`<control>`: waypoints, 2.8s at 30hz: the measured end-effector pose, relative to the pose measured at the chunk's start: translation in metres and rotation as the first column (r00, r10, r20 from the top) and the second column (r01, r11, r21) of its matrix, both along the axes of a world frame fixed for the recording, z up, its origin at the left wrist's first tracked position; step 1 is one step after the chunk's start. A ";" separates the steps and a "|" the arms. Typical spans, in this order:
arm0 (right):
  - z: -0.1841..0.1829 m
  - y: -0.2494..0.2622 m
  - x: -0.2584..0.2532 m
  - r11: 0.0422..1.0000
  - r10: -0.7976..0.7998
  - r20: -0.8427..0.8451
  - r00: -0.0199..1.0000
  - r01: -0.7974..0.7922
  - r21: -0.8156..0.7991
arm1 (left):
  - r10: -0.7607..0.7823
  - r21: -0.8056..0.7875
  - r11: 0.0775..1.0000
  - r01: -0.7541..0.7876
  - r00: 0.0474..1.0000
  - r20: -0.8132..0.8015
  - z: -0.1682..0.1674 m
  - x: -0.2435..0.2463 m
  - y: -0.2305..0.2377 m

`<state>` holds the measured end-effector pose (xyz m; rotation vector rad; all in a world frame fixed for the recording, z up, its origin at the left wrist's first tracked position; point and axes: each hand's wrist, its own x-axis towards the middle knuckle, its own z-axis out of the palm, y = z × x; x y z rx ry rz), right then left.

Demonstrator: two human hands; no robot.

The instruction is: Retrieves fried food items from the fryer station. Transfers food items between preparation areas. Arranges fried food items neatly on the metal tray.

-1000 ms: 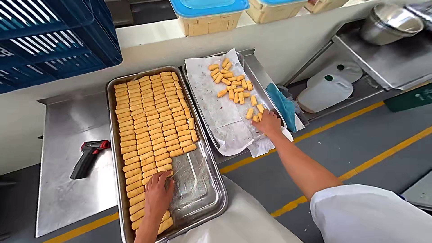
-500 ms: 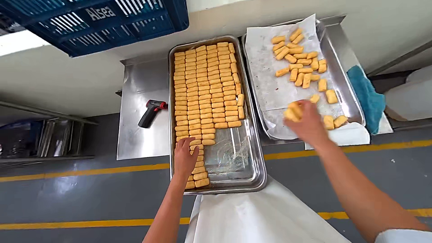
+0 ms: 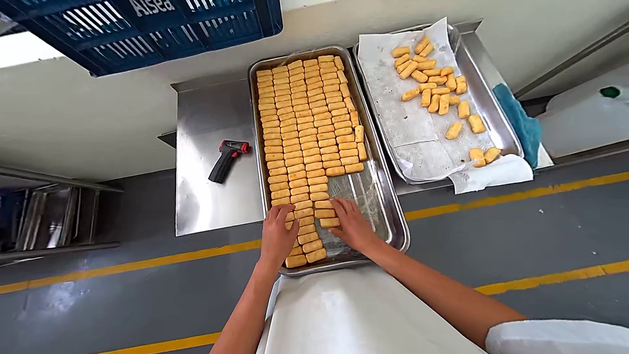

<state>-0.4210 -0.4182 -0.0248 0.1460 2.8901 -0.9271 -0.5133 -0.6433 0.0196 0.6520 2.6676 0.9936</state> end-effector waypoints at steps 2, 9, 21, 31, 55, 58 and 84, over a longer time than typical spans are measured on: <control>-0.003 -0.010 -0.002 0.997 -0.047 0.018 0.999 0.048 -0.058 | -0.023 0.009 1.000 0.023 1.000 0.011 -0.003 0.001 -0.004; 0.000 -0.016 0.010 0.979 -0.153 0.001 0.988 0.152 -0.134 | -0.137 0.014 0.991 0.137 0.990 0.044 -0.002 0.003 0.009; 0.057 0.083 -0.011 0.985 -0.093 0.042 0.995 0.098 -0.139 | -0.381 -0.256 0.907 0.333 0.909 -0.167 -0.033 0.021 0.068; 0.065 0.410 0.015 0.665 -0.737 0.323 0.593 0.552 0.503 | -0.337 -0.292 0.917 0.271 0.918 -0.208 -0.034 0.021 0.073; 0.041 0.419 -0.036 0.620 -0.784 0.247 0.570 0.734 0.277 | -0.121 -0.183 0.979 0.092 0.981 -0.150 -0.024 0.044 0.086; 0.043 0.404 -0.050 0.569 -0.822 0.235 0.518 0.757 0.322 | -0.106 -0.173 0.982 0.081 0.985 -0.140 -0.020 0.043 0.086; 0.088 0.078 -0.008 0.986 0.166 0.198 0.966 -0.170 0.002 | -0.223 -0.298 0.932 0.204 0.974 -0.030 -0.022 0.021 0.059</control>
